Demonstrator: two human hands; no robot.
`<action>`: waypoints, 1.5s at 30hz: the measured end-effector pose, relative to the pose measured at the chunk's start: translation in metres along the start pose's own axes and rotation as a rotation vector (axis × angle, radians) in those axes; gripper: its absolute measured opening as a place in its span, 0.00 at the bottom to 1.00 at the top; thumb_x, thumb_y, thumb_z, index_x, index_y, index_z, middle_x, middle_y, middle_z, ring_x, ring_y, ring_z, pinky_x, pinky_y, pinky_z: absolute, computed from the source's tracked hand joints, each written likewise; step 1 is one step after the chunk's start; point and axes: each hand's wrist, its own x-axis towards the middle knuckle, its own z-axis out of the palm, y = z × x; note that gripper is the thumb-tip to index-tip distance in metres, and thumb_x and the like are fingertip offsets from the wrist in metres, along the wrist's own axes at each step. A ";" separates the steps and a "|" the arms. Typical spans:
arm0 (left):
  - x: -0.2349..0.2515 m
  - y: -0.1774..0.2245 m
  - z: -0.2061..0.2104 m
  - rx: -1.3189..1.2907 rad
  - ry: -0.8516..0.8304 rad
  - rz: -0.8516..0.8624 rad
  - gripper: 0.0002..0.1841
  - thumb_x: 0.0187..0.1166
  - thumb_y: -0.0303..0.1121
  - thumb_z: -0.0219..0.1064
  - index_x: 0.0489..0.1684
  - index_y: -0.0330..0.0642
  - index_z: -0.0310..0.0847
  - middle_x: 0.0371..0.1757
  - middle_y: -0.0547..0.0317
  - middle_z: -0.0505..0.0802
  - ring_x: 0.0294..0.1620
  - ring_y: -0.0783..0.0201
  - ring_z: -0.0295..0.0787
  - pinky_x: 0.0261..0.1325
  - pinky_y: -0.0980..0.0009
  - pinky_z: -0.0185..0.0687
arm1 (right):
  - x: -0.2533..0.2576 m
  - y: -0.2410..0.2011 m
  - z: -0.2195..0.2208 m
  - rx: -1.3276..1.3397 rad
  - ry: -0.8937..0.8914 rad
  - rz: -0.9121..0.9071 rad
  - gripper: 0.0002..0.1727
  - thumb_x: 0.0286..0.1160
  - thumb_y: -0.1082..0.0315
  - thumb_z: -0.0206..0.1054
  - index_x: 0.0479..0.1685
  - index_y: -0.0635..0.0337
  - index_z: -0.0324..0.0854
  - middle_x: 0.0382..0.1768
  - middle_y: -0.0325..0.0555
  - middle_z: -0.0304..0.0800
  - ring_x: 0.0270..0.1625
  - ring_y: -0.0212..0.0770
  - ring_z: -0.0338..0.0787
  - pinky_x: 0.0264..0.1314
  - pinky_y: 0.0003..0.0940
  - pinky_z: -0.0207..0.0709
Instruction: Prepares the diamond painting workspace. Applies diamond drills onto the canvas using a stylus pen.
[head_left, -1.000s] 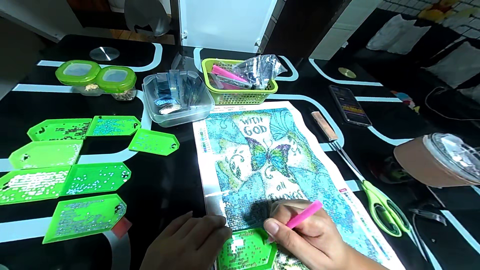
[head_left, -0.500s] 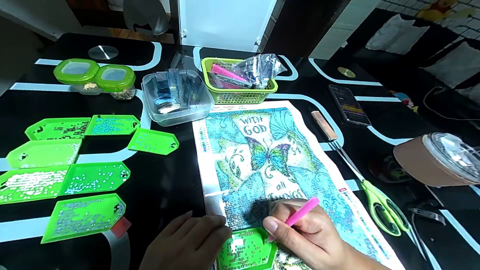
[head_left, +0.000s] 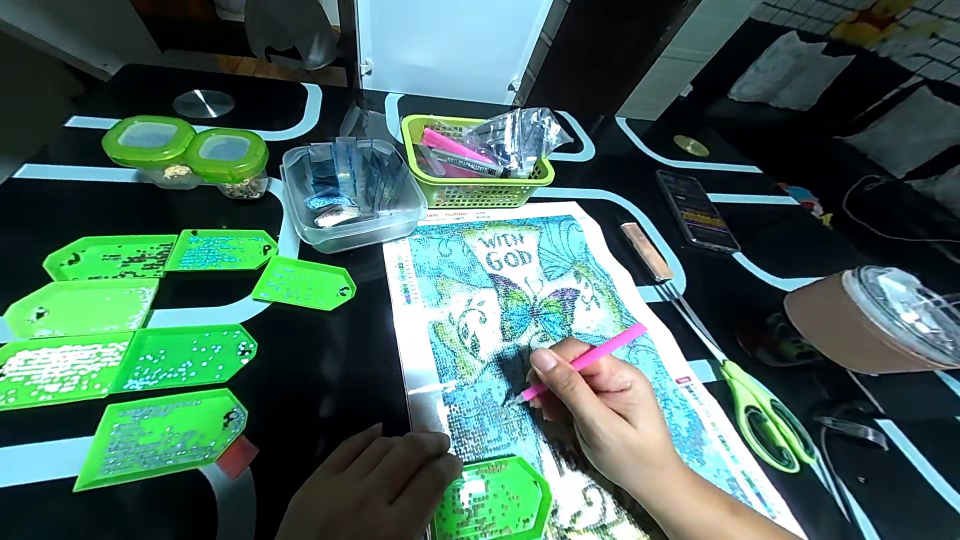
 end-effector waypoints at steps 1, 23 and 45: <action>0.000 0.000 0.000 -0.004 -0.003 -0.001 0.23 0.77 0.51 0.72 0.60 0.43 0.90 0.66 0.52 0.93 0.63 0.52 0.92 0.70 0.52 0.80 | 0.000 0.000 0.000 -0.008 -0.005 -0.003 0.15 0.91 0.62 0.58 0.33 0.54 0.84 0.25 0.33 0.88 0.28 0.23 0.87 0.32 0.17 0.83; 0.000 0.000 -0.001 -0.012 0.002 -0.005 0.23 0.76 0.50 0.73 0.60 0.43 0.90 0.66 0.52 0.93 0.63 0.52 0.91 0.71 0.52 0.79 | 0.000 -0.001 0.002 -0.223 -0.060 -0.125 0.17 0.91 0.61 0.58 0.31 0.58 0.82 0.23 0.33 0.84 0.28 0.19 0.84 0.31 0.13 0.78; 0.000 0.000 -0.001 -0.011 0.008 -0.004 0.23 0.76 0.50 0.73 0.60 0.43 0.89 0.66 0.51 0.93 0.63 0.52 0.91 0.71 0.52 0.79 | -0.014 -0.008 -0.001 0.021 -0.353 -0.262 0.18 0.92 0.64 0.57 0.30 0.64 0.77 0.21 0.45 0.79 0.26 0.28 0.81 0.31 0.19 0.74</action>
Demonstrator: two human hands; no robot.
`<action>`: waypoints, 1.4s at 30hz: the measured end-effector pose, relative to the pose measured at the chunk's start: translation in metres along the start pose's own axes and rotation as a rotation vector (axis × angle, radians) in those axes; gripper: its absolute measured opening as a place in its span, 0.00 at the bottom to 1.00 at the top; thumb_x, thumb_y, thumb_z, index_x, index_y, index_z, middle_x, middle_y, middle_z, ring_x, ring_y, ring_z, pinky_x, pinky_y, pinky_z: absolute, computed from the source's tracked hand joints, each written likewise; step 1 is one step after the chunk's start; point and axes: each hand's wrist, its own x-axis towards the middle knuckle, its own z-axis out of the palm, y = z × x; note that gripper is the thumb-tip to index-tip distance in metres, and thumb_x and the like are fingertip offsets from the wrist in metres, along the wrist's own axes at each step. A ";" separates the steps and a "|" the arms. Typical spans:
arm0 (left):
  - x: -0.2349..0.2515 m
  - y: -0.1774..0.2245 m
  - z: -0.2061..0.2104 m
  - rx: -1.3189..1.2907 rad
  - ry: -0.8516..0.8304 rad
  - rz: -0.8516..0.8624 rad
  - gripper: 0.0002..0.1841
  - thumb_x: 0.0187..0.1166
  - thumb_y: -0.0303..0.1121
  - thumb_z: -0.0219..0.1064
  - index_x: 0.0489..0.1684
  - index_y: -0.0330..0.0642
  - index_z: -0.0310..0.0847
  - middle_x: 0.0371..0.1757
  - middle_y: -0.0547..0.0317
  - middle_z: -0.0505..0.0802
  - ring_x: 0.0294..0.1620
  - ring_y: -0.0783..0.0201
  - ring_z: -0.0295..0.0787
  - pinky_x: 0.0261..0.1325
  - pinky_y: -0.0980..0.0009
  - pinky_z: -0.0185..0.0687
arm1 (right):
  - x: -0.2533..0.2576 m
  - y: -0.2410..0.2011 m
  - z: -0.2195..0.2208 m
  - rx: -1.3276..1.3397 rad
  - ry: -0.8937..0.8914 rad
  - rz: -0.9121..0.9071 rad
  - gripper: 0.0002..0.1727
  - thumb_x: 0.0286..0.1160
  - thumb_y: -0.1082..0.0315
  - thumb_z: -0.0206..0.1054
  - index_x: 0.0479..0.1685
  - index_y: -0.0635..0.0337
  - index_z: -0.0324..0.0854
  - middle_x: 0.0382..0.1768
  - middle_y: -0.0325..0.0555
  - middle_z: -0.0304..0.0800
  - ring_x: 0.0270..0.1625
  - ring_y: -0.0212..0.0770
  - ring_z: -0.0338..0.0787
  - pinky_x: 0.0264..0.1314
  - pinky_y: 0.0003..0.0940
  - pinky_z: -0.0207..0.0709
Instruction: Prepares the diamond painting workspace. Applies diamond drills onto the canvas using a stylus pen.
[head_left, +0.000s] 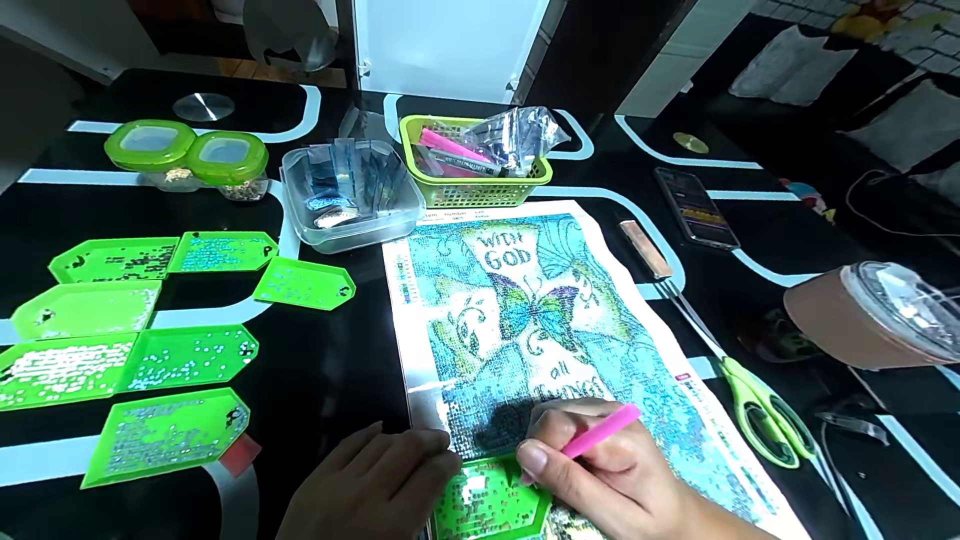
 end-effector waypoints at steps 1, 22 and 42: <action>0.000 0.000 0.000 0.001 -0.001 0.000 0.23 0.76 0.50 0.73 0.60 0.43 0.89 0.66 0.52 0.93 0.63 0.52 0.91 0.71 0.52 0.79 | 0.000 0.000 0.000 0.002 -0.001 0.000 0.18 0.92 0.64 0.57 0.30 0.64 0.77 0.21 0.45 0.78 0.26 0.28 0.81 0.31 0.19 0.74; 0.001 0.000 -0.001 -0.007 -0.024 -0.001 0.23 0.77 0.50 0.72 0.61 0.43 0.89 0.66 0.51 0.92 0.64 0.51 0.91 0.71 0.51 0.79 | 0.008 0.011 -0.003 0.015 0.346 0.221 0.16 0.91 0.61 0.58 0.33 0.54 0.85 0.27 0.31 0.89 0.30 0.21 0.87 0.34 0.16 0.82; 0.000 0.000 0.000 0.005 -0.020 -0.003 0.23 0.77 0.51 0.72 0.61 0.43 0.89 0.66 0.52 0.93 0.64 0.52 0.91 0.71 0.52 0.79 | 0.010 0.013 0.001 -0.218 0.313 0.185 0.17 0.91 0.62 0.59 0.31 0.57 0.82 0.23 0.32 0.83 0.26 0.19 0.82 0.29 0.14 0.77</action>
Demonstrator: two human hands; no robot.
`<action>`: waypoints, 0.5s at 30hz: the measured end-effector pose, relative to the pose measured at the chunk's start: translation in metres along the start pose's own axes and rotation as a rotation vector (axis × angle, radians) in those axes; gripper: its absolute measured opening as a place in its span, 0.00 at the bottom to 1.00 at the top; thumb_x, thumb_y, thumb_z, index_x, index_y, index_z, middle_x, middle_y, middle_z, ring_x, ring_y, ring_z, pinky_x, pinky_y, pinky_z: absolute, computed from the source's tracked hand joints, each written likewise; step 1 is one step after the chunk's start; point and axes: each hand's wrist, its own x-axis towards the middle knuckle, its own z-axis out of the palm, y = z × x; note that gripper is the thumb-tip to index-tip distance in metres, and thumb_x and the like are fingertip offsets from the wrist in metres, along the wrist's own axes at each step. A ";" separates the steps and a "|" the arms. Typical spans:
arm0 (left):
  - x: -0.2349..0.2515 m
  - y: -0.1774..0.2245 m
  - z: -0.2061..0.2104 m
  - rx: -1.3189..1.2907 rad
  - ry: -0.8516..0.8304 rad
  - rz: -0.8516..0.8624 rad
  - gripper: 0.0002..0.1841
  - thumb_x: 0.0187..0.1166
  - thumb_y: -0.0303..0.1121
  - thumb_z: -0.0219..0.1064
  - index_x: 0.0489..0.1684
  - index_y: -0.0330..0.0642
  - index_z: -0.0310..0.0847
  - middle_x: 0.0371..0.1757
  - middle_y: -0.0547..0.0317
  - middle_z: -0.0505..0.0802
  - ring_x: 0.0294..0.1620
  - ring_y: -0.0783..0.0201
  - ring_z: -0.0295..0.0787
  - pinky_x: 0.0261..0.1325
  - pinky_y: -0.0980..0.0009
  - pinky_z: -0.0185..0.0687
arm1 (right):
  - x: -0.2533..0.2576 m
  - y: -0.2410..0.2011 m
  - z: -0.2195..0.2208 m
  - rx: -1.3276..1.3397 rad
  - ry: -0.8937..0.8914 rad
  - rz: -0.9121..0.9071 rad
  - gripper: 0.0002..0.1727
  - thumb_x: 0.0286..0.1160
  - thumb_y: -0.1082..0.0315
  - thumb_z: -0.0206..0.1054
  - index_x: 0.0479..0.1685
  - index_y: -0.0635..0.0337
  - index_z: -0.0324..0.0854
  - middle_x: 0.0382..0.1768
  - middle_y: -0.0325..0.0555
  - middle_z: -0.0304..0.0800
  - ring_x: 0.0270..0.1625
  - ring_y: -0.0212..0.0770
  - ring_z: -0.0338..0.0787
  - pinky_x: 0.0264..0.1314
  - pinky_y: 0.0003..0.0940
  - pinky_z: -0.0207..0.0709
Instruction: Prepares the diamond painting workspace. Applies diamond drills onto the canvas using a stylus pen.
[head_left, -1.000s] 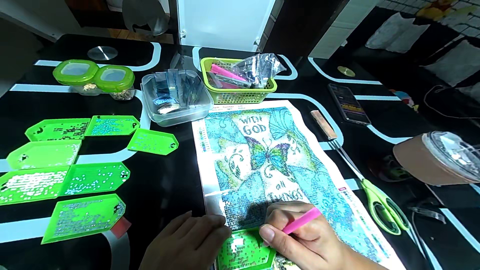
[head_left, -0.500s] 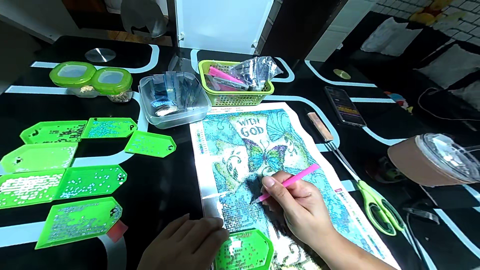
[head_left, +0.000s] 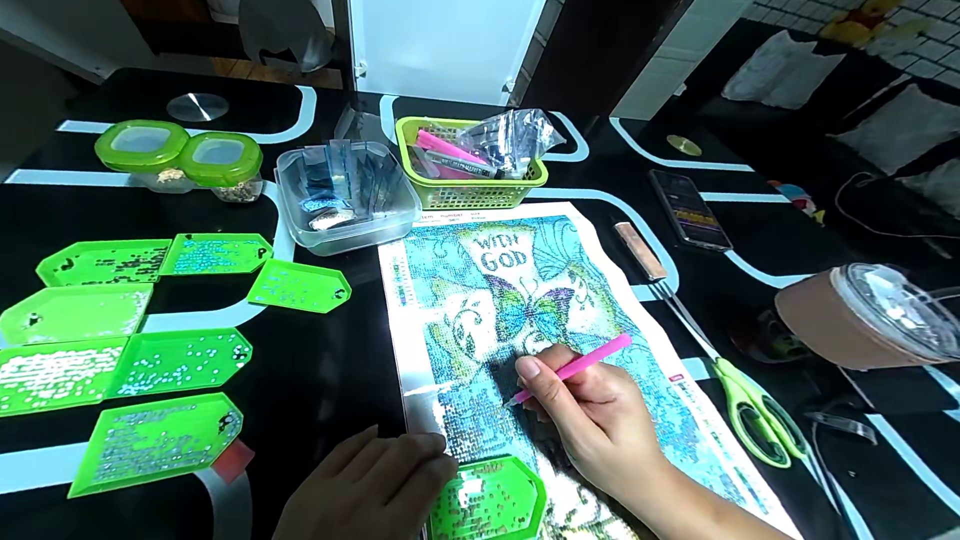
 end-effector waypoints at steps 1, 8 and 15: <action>0.000 0.000 0.000 -0.003 0.001 -0.002 0.23 0.77 0.51 0.72 0.61 0.43 0.89 0.66 0.52 0.93 0.64 0.52 0.91 0.71 0.52 0.79 | -0.001 -0.001 0.000 -0.036 -0.001 -0.029 0.17 0.91 0.62 0.58 0.31 0.58 0.82 0.23 0.32 0.83 0.27 0.19 0.82 0.29 0.13 0.76; 0.000 0.001 0.000 -0.014 0.011 0.003 0.23 0.76 0.50 0.74 0.60 0.43 0.89 0.66 0.51 0.93 0.63 0.51 0.91 0.71 0.51 0.80 | 0.000 0.000 -0.002 0.001 -0.012 0.039 0.17 0.91 0.61 0.59 0.31 0.56 0.84 0.24 0.32 0.86 0.28 0.20 0.85 0.30 0.14 0.80; -0.001 0.000 0.001 -0.006 0.019 0.005 0.23 0.76 0.50 0.73 0.60 0.44 0.89 0.67 0.52 0.92 0.64 0.52 0.91 0.72 0.52 0.79 | -0.009 -0.005 -0.009 0.325 -0.152 0.020 0.16 0.92 0.60 0.59 0.34 0.58 0.83 0.25 0.33 0.85 0.28 0.18 0.83 0.32 0.14 0.78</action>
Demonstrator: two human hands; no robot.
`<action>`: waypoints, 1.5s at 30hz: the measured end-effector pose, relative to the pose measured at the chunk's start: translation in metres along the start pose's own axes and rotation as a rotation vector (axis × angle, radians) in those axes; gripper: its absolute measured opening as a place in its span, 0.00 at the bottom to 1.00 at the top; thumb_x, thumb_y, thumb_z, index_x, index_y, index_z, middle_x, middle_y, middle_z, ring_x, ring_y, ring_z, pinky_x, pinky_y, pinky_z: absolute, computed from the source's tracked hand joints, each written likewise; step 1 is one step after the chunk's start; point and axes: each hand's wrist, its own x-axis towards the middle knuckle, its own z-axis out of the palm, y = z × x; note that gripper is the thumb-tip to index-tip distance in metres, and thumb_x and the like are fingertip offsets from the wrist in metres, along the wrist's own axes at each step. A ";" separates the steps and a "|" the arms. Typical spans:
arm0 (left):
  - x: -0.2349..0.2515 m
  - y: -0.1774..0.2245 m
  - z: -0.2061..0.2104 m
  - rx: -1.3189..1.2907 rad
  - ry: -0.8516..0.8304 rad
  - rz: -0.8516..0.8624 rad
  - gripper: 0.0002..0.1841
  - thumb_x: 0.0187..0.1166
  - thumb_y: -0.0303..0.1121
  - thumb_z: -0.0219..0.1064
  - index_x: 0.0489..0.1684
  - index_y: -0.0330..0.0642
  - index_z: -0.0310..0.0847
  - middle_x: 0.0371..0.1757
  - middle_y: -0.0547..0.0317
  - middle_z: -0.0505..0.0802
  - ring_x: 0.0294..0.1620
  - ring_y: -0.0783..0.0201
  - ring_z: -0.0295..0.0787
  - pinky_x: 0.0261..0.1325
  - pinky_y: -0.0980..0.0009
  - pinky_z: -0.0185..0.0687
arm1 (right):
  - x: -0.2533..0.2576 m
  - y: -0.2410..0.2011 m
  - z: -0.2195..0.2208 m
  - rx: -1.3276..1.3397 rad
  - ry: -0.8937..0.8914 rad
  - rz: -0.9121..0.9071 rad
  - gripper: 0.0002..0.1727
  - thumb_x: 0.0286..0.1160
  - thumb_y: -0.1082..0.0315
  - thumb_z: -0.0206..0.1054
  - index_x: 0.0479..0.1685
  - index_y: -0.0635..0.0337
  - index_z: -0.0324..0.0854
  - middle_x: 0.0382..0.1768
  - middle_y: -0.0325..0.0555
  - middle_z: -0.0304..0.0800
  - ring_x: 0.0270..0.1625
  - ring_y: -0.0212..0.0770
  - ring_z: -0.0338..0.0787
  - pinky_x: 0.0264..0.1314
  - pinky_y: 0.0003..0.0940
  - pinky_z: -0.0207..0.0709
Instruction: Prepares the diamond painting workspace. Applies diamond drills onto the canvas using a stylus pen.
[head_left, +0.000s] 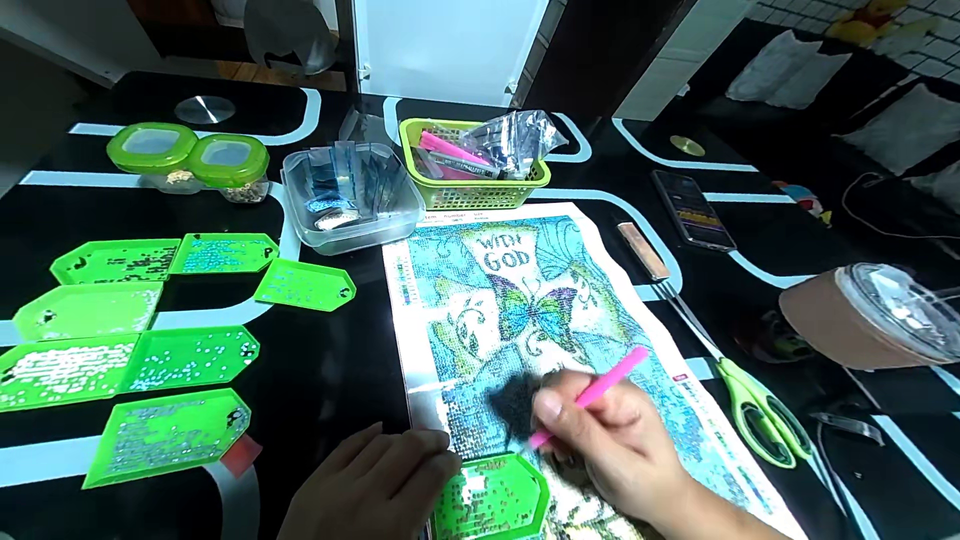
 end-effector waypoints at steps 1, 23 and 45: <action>0.000 0.000 0.000 0.002 -0.001 -0.002 0.23 0.76 0.50 0.73 0.60 0.44 0.89 0.67 0.52 0.92 0.64 0.52 0.91 0.71 0.52 0.79 | -0.002 -0.001 0.002 -0.033 -0.068 -0.054 0.17 0.93 0.61 0.58 0.34 0.61 0.80 0.23 0.37 0.82 0.27 0.20 0.81 0.31 0.14 0.75; 0.000 -0.001 0.002 0.017 0.019 0.003 0.23 0.75 0.51 0.73 0.60 0.44 0.90 0.66 0.53 0.93 0.64 0.53 0.91 0.71 0.53 0.80 | -0.003 -0.002 0.010 -0.132 -0.238 -0.230 0.16 0.90 0.65 0.59 0.29 0.63 0.76 0.22 0.45 0.79 0.27 0.30 0.81 0.32 0.19 0.75; 0.001 0.000 0.001 -0.018 -0.002 0.003 0.23 0.77 0.50 0.72 0.60 0.43 0.89 0.66 0.51 0.93 0.64 0.51 0.91 0.71 0.52 0.79 | 0.013 -0.017 -0.014 -0.007 0.009 0.260 0.15 0.90 0.58 0.61 0.36 0.51 0.87 0.29 0.30 0.90 0.30 0.21 0.88 0.33 0.16 0.83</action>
